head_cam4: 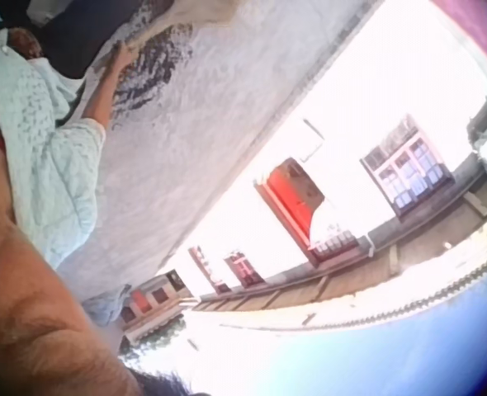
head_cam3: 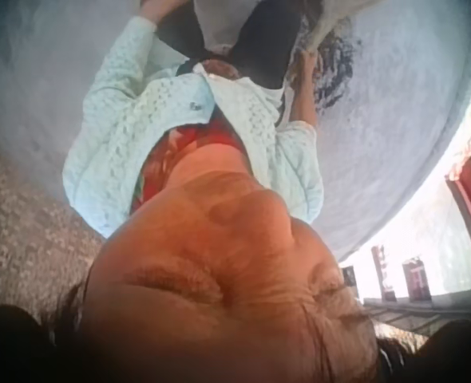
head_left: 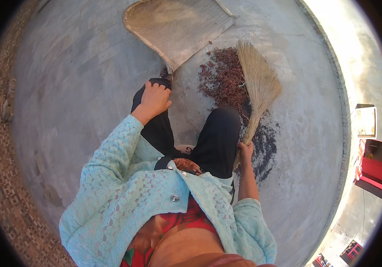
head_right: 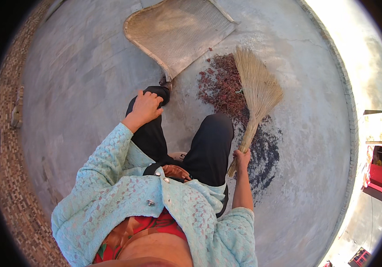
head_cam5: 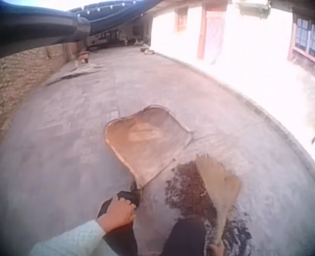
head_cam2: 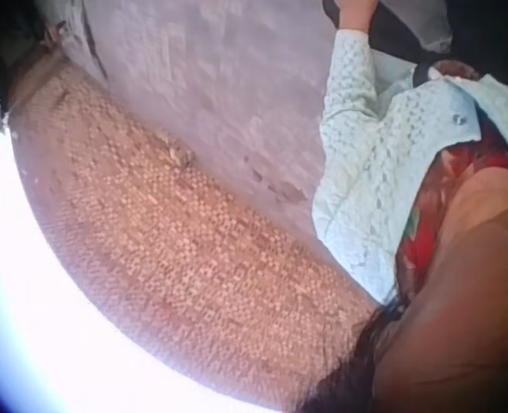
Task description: The person sits on a small stool and uses a traditional broom to sweep a pile of reddish-brown debris on a concrete floor. They occasionally use their hand to adjust the pile and continue sweeping the debris into a more compact area.
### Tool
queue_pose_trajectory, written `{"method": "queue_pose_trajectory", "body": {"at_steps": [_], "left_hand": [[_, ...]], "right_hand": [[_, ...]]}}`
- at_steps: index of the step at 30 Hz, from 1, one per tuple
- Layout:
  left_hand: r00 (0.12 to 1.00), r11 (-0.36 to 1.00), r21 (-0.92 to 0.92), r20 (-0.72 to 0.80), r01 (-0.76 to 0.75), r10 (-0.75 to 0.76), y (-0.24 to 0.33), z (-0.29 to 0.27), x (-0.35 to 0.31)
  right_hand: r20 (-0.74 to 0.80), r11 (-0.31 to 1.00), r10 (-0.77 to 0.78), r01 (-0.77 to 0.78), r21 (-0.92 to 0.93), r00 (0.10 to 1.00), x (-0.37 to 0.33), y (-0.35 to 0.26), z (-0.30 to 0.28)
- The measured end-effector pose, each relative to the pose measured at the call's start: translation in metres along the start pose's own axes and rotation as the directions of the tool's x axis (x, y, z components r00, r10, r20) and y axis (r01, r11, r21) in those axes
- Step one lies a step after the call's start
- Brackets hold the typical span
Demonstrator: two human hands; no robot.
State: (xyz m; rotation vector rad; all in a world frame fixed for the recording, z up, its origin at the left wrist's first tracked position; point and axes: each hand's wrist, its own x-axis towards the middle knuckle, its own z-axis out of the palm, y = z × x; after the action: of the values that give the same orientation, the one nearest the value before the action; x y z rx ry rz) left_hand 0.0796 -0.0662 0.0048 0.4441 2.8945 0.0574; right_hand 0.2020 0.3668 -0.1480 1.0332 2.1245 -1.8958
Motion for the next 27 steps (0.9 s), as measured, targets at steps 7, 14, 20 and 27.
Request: {"method": "queue_pose_trajectory", "body": {"at_steps": [7,14,20,27], "left_hand": [[0.871,0.888,-0.205,0.198,-0.412,0.450,0.079,0.015,0.087],[0.808,0.827,-0.244,0.203,-0.506,0.554,0.135,0.055,0.124],[0.730,0.797,-0.206,0.320,-0.568,0.603,0.149,0.048,0.138],[0.669,0.804,-0.209,0.460,-0.557,0.583,0.140,0.044,0.146]], "right_hand": [[-0.132,0.818,-0.155,0.052,-0.573,0.979,0.033,0.029,-0.005],[-0.403,0.589,-0.254,-0.190,-0.785,0.879,-0.001,0.008,-0.033],[-0.500,0.615,-0.330,-0.219,-0.758,0.801,-0.023,-0.007,-0.068],[-0.508,0.831,-0.303,-0.038,-0.556,0.807,-0.027,-0.028,-0.069]]}}
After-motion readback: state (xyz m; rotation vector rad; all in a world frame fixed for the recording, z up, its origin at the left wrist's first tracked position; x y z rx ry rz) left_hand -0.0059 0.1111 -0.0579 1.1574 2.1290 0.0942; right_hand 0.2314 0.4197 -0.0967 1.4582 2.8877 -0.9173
